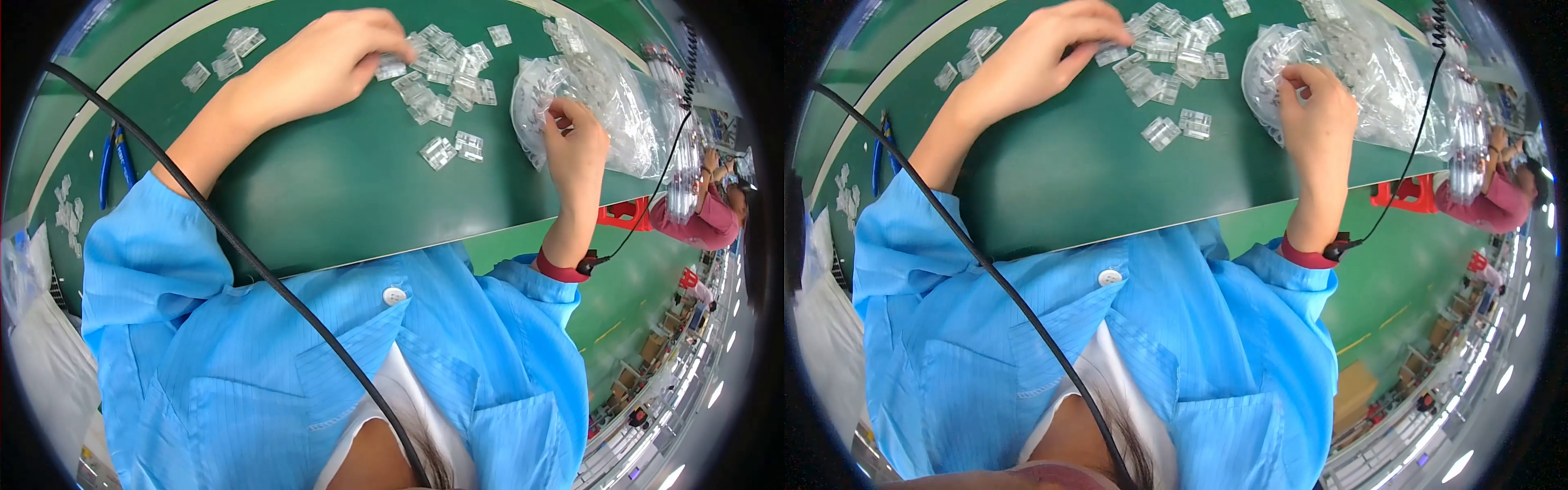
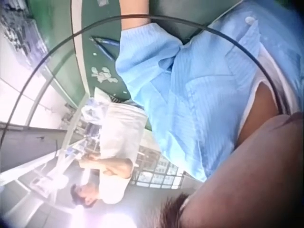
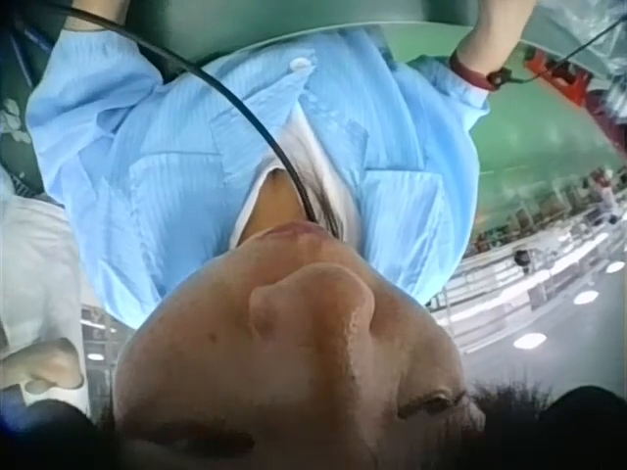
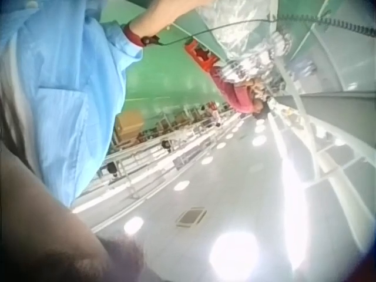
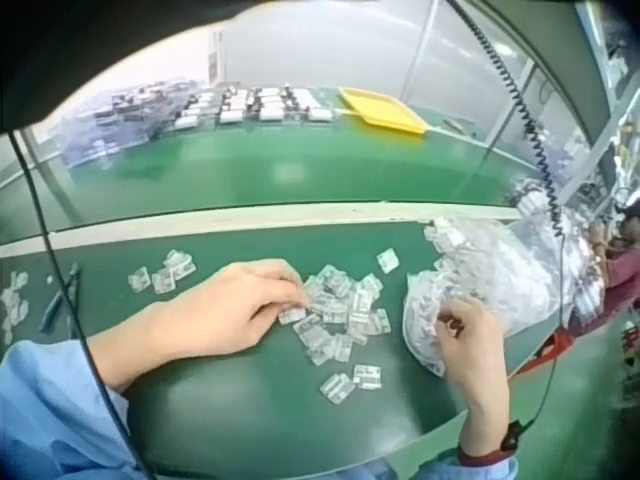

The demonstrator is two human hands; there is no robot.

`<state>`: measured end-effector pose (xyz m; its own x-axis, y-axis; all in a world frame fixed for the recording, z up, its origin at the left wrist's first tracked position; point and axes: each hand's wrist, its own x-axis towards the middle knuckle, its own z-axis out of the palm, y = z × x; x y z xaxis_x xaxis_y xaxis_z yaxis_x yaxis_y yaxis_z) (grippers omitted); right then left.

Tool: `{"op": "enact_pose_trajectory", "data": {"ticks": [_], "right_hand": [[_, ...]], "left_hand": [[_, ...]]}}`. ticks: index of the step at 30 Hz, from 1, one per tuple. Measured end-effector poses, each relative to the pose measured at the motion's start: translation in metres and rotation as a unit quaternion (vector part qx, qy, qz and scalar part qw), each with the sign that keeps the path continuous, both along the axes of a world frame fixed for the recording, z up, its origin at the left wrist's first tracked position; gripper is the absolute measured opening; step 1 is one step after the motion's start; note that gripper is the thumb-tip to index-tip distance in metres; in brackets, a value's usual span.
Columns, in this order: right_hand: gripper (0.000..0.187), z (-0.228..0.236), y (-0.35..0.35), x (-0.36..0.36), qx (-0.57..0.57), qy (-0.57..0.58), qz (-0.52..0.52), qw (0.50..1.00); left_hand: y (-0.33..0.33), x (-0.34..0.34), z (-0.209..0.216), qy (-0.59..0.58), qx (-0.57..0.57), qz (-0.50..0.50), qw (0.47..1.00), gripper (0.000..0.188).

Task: The person inspects and sorts small clear plastic connectors on a workbench by hand.

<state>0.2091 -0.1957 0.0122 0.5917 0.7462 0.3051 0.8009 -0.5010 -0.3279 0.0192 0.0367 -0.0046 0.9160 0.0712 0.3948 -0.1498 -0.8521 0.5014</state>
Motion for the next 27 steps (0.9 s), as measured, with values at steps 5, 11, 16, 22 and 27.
{"op": "enact_pose_trajectory", "data": {"ticks": [5,11,16,22,27], "right_hand": [[0.014,-0.002,0.000,0.000,0.040,0.087,-0.044,0.994],[0.017,0.002,-0.004,0.001,0.042,0.102,-0.050,0.993],[0.013,-0.005,-0.003,-0.002,0.133,0.142,-0.068,0.979],[0.015,0.004,0.010,-0.034,0.221,-0.061,-0.026,0.973],[0.011,0.016,0.034,-0.070,0.247,0.405,0.053,0.879]], "left_hand": [[-0.003,-0.035,0.000,0.063,0.016,0.037,0.997,0.030],[0.008,-0.034,0.000,0.005,0.046,-0.048,0.998,0.024],[0.010,-0.024,-0.002,0.017,0.093,-0.045,0.995,0.021],[-0.020,-0.018,0.006,-0.042,-0.028,0.060,0.997,0.016],[-0.047,-0.008,0.020,0.025,-0.418,0.022,0.908,0.021]]}}
